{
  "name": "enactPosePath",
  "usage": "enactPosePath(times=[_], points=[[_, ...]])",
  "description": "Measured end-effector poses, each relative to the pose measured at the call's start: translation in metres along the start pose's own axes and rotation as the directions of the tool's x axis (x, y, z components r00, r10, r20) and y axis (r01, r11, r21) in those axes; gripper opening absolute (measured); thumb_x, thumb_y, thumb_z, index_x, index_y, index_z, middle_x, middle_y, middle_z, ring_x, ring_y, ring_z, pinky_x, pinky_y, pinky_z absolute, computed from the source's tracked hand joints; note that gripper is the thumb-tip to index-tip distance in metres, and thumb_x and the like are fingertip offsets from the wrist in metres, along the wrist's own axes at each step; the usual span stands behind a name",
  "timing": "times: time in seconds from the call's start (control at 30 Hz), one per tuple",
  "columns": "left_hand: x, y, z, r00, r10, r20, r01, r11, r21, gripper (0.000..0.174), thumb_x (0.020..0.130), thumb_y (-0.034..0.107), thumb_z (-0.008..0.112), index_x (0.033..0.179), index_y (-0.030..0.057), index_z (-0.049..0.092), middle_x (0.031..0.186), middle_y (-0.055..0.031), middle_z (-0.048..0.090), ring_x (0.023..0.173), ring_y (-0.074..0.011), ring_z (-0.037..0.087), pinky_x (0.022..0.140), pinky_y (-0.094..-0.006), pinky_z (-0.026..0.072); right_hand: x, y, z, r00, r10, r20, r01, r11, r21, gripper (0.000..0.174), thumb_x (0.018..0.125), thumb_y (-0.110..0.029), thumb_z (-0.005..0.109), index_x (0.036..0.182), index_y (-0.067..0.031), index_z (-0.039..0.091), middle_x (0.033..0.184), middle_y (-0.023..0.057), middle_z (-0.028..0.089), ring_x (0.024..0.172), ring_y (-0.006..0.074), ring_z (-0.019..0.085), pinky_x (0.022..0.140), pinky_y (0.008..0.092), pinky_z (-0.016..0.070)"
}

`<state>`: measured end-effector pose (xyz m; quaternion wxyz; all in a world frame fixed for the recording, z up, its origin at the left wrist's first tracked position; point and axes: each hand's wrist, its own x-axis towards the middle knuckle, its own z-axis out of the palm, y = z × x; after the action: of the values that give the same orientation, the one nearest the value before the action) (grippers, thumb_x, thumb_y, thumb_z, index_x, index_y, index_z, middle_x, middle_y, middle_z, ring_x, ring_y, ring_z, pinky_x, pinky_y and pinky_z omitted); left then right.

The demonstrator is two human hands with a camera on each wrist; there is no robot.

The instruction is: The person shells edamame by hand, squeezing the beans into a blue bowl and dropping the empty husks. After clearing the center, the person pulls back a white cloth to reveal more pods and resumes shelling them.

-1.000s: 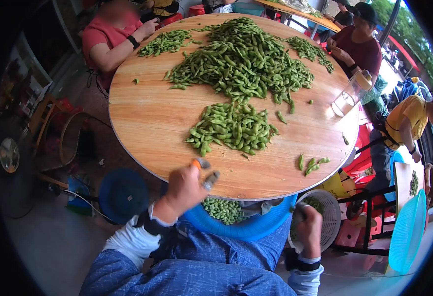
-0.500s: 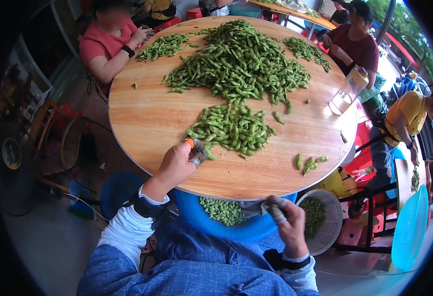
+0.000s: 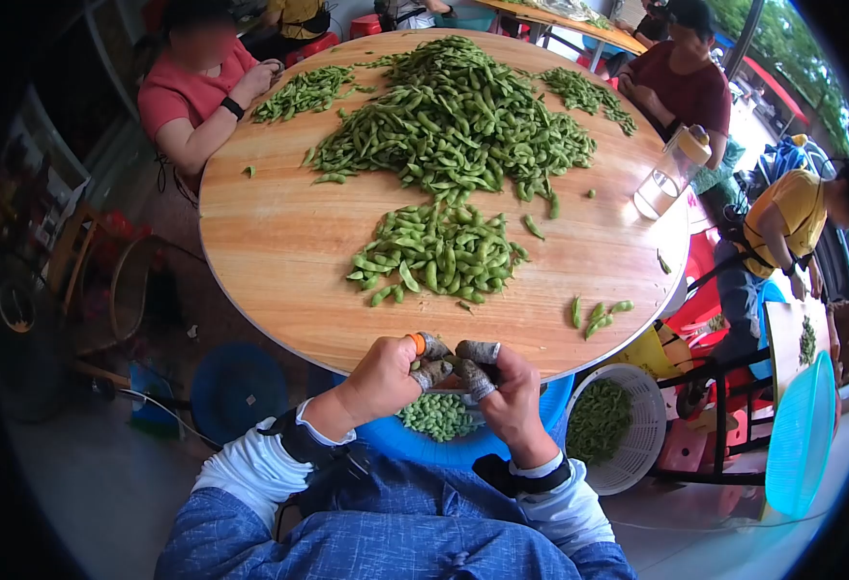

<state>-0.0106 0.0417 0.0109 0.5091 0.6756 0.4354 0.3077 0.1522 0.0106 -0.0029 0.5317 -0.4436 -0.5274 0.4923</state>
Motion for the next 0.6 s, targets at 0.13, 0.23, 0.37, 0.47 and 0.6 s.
enactPosePath(times=[0.13,0.23,0.37,0.47,0.6], points=[[-0.003,0.004,0.006,0.998,0.049,-0.048,-0.047,0.998,0.042,0.009,0.07,-0.002,0.061,0.077,-0.0018,0.057,0.07,-0.001,0.059,0.067,-0.0054,0.051,0.059,-0.0214,0.043,-0.003,-0.012,-0.005,0.97,-0.243,0.009,0.229,0.902,-0.366,0.025,0.063,0.007,0.057,0.087,0.0008,0.058,0.074,0.0124,0.057,0.066,0.0245,0.054,0.06,0.0301,0.0434],[-0.003,0.007,0.011,0.991,0.102,-0.091,-0.092,0.989,0.113,0.008,0.07,-0.003,0.061,0.077,-0.0015,0.057,0.07,-0.0014,0.058,0.067,-0.0059,0.051,0.06,-0.0221,0.0432,-0.001,-0.02,-0.006,0.921,-0.386,0.051,0.362,0.801,-0.478,0.027,0.061,0.008,0.057,0.086,-0.0001,0.058,0.073,0.0139,0.055,0.067,0.0268,0.054,0.06,0.0302,0.0431],[-0.002,0.015,0.009,0.965,0.262,0.006,-0.26,0.958,0.118,0.007,0.077,0.005,0.056,0.082,0.0001,0.057,0.067,-0.0013,0.057,0.061,-0.0078,0.051,0.055,-0.0219,0.0414,-0.002,-0.011,-0.015,0.957,-0.291,0.005,0.282,0.923,-0.262,0.023,0.065,0.007,0.059,0.087,0.0004,0.058,0.075,0.0106,0.056,0.068,0.0204,0.055,0.059,0.0267,0.0423],[0.002,0.01,-0.002,0.962,-0.05,0.27,0.15,0.92,-0.363,0.013,0.082,0.009,0.047,0.09,0.001,0.054,0.068,-0.0037,0.055,0.059,-0.0102,0.051,0.053,-0.0229,0.0399,-0.005,-0.006,-0.024,0.979,-0.197,0.05,0.199,0.98,-0.022,0.02,0.069,0.005,0.059,0.089,0.0006,0.058,0.076,0.0081,0.056,0.07,0.0162,0.055,0.06,0.0245,0.0418],[0.003,0.006,-0.004,0.791,-0.159,0.591,0.517,0.688,-0.508,0.021,0.087,0.023,0.043,0.092,0.0051,0.054,0.066,-0.0002,0.05,0.051,-0.0032,0.036,0.043,-0.0167,0.024,-0.002,-0.008,-0.029,0.967,-0.207,0.149,0.202,0.978,0.046,0.018,0.074,0.003,0.058,0.092,0.0007,0.058,0.08,0.0067,0.057,0.073,0.0132,0.055,0.062,0.023,0.043]])
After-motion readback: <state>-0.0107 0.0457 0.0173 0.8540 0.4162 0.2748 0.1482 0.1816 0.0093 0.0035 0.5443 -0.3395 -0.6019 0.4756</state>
